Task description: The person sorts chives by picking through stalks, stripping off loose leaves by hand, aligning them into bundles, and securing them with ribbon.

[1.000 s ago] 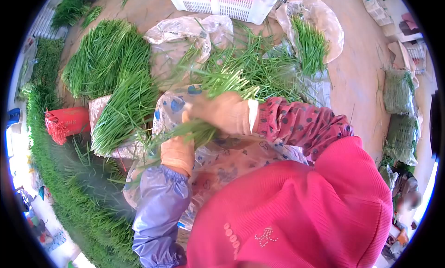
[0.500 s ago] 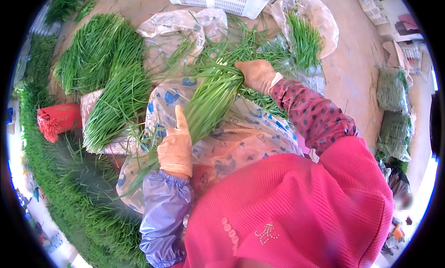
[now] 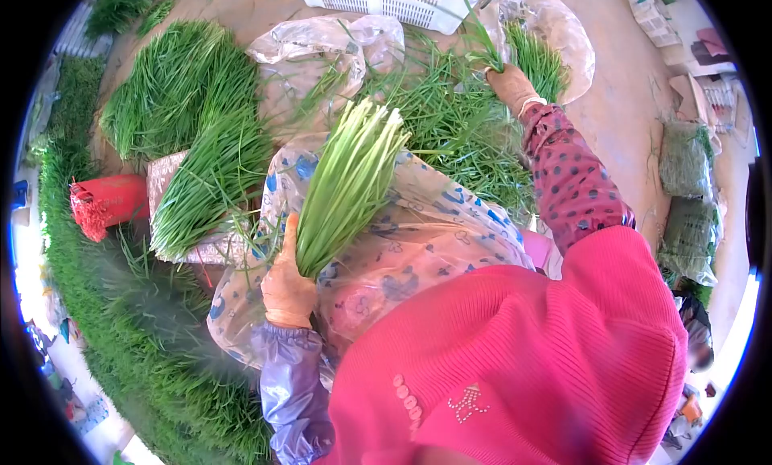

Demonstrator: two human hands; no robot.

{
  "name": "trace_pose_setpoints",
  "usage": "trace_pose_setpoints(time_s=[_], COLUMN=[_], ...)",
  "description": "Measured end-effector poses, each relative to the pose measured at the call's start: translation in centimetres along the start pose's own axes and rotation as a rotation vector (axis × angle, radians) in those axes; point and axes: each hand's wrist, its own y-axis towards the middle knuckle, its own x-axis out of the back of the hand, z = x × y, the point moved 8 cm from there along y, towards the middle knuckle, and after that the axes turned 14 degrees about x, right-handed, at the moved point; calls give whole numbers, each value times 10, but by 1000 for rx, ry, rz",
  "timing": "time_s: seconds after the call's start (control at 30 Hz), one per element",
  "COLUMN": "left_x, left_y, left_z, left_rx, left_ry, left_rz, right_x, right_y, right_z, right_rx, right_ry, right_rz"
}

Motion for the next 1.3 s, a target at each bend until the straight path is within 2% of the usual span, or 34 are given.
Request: trace_pose_setpoints(time_s=[0.03,0.07,0.1,0.13,0.17,0.2,0.27,0.33,0.4,0.43,0.5,0.57,0.6,0.63,0.7,0.73,0.77,0.83,0.87,0.9,0.97,1.03,1.1,1.17,1.2,1.23,1.3], left_x=[-2,-7,-9,-9,-12,-16,-18,-13,-13,-13,-11,-20,-21,-19,-38,-37,-39,-39,-39,-36,-35,-35,-34,-33,-32,-30,-32], left_y=[0,1,2,1,2,3,3,1,2,3,2,4,5,4,8,6,7,7,7,6,5,8,8,6,4,3,5], left_z=[4,9,12,14,19,24,26,21,22,22,23,34,40,44,60,56,56,57,57,56,57,55,49,42,39,37,49], left_rx=[6,5,-61,-125,-124,-112,-96,-132,-144,-147,-107,-135,-183,-177,84,95,91,57,57,46,39,-12,-14,-12,-30,-48,-11], left_ry=[-54,-54,-183,-312,-313,-318,-321,-485,-511,-542,-593,-792,-812,-811,-934,-987,-990,-986,-987,-956,-921,-895,-895,-898,-994,-1091,-1070], left_rz=[0,-1,-24,-48,-51,-45,-39,-42,-56,-65,-57,12,-59,-62,169,165,166,142,139,115,93,85,74,56,72,84,120], right_x=[3,-11,-5,-9,-20,-23,-14,-13,-26,-25,-38,-60,-71,-80,-81,-71,-68,-58,-55,-44,-10,22,12,-16,-35,-53,-58], right_y=[-2,4,-2,-17,-34,-39,-52,-68,-79,-90,-111,-103,-97,-94,-80,-76,-66,-30,-15,-15,-24,-52,-77,-92,-90,-87,-83], right_z=[-5,-26,-19,4,21,23,70,127,169,191,213,203,194,189,170,162,149,105,82,90,100,180,219,245,252,257,265], right_rx=[-13,-73,-71,79,231,216,429,465,727,731,461,419,369,373,381,372,580,350,205,210,4,398,796,789,789,806,836], right_ry=[-16,-74,-75,-240,-406,-498,-351,177,420,419,337,363,384,386,349,372,225,238,330,331,672,319,47,67,71,135,209], right_rz=[14,146,145,395,643,700,453,526,386,374,591,507,428,434,360,267,154,20,72,75,103,241,93,141,139,87,44])
